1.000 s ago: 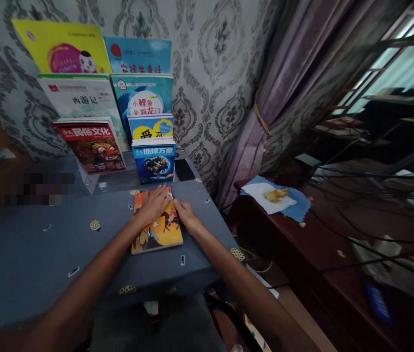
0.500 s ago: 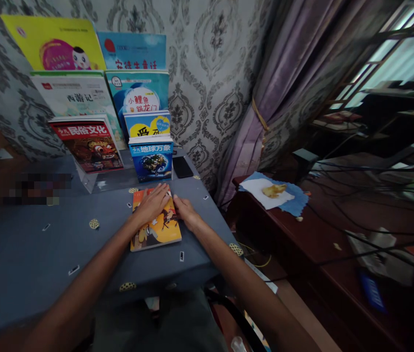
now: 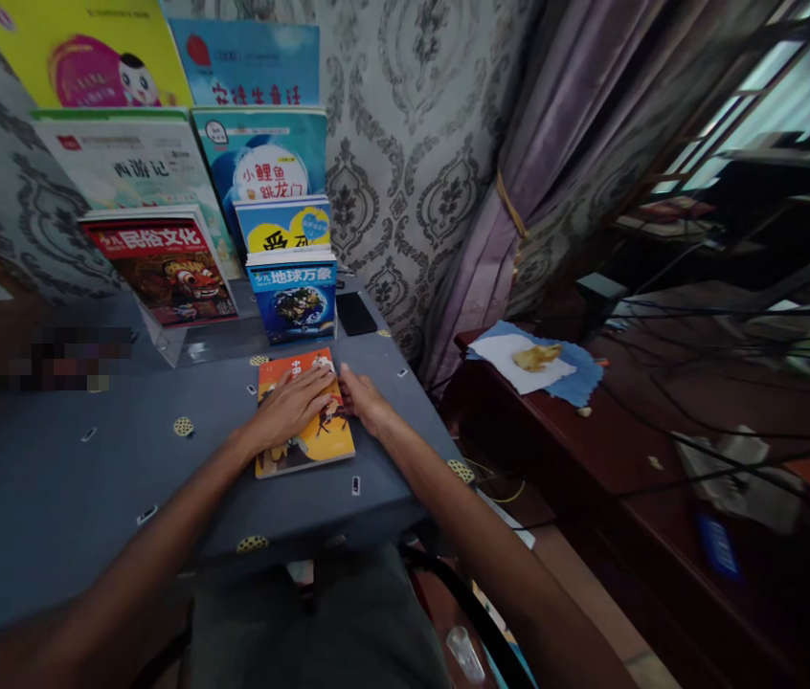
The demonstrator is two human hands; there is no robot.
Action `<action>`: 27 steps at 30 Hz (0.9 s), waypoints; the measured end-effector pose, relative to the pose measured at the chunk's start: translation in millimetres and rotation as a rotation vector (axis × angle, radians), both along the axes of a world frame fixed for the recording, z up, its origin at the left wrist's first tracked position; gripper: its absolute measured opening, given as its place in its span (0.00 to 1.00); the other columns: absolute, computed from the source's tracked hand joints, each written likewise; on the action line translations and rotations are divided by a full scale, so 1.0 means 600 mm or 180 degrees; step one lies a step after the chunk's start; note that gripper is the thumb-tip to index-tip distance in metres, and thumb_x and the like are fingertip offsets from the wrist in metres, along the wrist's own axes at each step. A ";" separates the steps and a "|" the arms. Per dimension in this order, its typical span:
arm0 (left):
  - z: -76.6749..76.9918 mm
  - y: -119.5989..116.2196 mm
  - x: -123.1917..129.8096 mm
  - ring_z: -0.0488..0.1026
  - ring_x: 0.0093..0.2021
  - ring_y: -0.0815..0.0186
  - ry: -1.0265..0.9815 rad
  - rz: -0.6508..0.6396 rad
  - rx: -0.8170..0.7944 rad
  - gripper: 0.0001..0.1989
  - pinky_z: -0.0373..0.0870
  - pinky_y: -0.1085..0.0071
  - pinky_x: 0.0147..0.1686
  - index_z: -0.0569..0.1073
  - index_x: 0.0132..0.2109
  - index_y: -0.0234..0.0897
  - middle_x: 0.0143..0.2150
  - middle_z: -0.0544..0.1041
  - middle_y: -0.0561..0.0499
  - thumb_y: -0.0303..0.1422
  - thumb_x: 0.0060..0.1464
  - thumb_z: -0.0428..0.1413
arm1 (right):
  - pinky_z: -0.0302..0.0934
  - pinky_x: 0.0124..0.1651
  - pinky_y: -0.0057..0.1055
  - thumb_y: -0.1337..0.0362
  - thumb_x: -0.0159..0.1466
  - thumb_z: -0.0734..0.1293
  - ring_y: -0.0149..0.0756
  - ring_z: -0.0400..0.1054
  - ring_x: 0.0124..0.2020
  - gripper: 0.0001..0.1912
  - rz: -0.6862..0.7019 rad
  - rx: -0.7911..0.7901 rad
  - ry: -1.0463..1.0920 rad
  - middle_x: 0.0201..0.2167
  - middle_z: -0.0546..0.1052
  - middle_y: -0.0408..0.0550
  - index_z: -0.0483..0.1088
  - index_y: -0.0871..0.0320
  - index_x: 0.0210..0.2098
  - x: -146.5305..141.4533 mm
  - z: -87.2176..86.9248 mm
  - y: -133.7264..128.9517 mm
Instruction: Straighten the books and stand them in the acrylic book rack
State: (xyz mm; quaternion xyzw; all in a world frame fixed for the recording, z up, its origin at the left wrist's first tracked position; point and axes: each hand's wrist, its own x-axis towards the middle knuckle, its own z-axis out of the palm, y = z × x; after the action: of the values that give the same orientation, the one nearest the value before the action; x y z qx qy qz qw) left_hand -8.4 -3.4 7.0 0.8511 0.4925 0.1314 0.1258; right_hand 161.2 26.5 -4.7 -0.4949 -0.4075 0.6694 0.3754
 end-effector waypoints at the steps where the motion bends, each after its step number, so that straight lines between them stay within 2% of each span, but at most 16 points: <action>1: 0.002 -0.006 0.000 0.50 0.74 0.62 0.0019 -0.0041 -0.0007 0.27 0.45 0.49 0.71 0.58 0.71 0.43 0.74 0.56 0.48 0.44 0.70 0.37 | 0.68 0.31 0.26 0.50 0.73 0.58 0.30 0.71 0.23 0.25 -0.0006 -0.0011 0.0028 0.26 0.79 0.47 0.75 0.61 0.33 0.000 0.002 -0.001; 8: 0.010 -0.046 -0.002 0.47 0.75 0.60 0.0157 -0.0317 0.0014 0.25 0.40 0.46 0.72 0.61 0.69 0.47 0.74 0.57 0.50 0.43 0.71 0.39 | 0.66 0.29 0.23 0.49 0.73 0.58 0.29 0.70 0.22 0.25 -0.0017 0.0009 0.0035 0.25 0.78 0.47 0.74 0.62 0.34 0.001 0.005 -0.003; 14: 0.011 -0.090 -0.004 0.49 0.74 0.59 0.0172 -0.0647 0.0073 0.22 0.38 0.44 0.72 0.64 0.67 0.54 0.74 0.55 0.53 0.42 0.71 0.42 | 0.66 0.31 0.24 0.52 0.73 0.56 0.31 0.71 0.26 0.25 0.0155 0.0250 -0.0144 0.27 0.80 0.49 0.75 0.61 0.34 0.005 -0.010 0.002; 18: 0.015 -0.110 -0.005 0.49 0.75 0.58 0.0191 -0.0757 0.0021 0.21 0.39 0.44 0.72 0.65 0.66 0.56 0.75 0.52 0.54 0.42 0.71 0.42 | 0.65 0.31 0.26 0.53 0.69 0.62 0.32 0.70 0.26 0.19 0.0161 0.0704 -0.0634 0.25 0.78 0.45 0.75 0.60 0.32 0.003 -0.021 0.005; 20: 0.015 -0.116 -0.007 0.48 0.75 0.58 0.0189 -0.0776 0.0008 0.21 0.40 0.43 0.72 0.65 0.66 0.56 0.75 0.53 0.54 0.42 0.71 0.42 | 0.65 0.34 0.28 0.56 0.66 0.65 0.34 0.71 0.29 0.14 0.0062 0.0849 -0.0780 0.27 0.78 0.45 0.76 0.60 0.34 0.002 -0.020 0.003; 22: 0.013 -0.119 -0.011 0.48 0.75 0.59 0.0131 -0.0789 0.0023 0.21 0.41 0.44 0.72 0.64 0.67 0.55 0.75 0.54 0.54 0.40 0.71 0.41 | 0.66 0.41 0.30 0.60 0.66 0.65 0.37 0.72 0.35 0.11 -0.0049 0.1181 -0.1145 0.32 0.80 0.46 0.77 0.59 0.41 0.005 -0.012 -0.003; 24: 0.010 -0.122 -0.018 0.50 0.74 0.62 -0.0008 -0.0789 0.0049 0.22 0.43 0.46 0.72 0.63 0.67 0.53 0.74 0.57 0.54 0.38 0.72 0.40 | 0.65 0.47 0.34 0.63 0.67 0.63 0.41 0.74 0.41 0.14 -0.0085 0.1712 -0.1840 0.37 0.81 0.50 0.76 0.58 0.47 0.010 -0.001 -0.013; 27: -0.001 -0.128 -0.036 0.54 0.73 0.65 -0.0292 -0.0536 0.0129 0.23 0.49 0.52 0.72 0.60 0.70 0.47 0.72 0.61 0.51 0.36 0.71 0.38 | 0.64 0.52 0.38 0.63 0.70 0.59 0.47 0.74 0.47 0.16 -0.0082 0.2297 -0.2803 0.44 0.79 0.56 0.76 0.58 0.49 0.015 0.016 -0.037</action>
State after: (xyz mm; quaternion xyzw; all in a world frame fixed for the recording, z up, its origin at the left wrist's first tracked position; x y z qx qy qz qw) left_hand -30.1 -80.0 6.7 0.8850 0.4101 0.1690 0.1416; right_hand 170.3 4.1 5.0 -0.5726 -0.7224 0.2136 0.3235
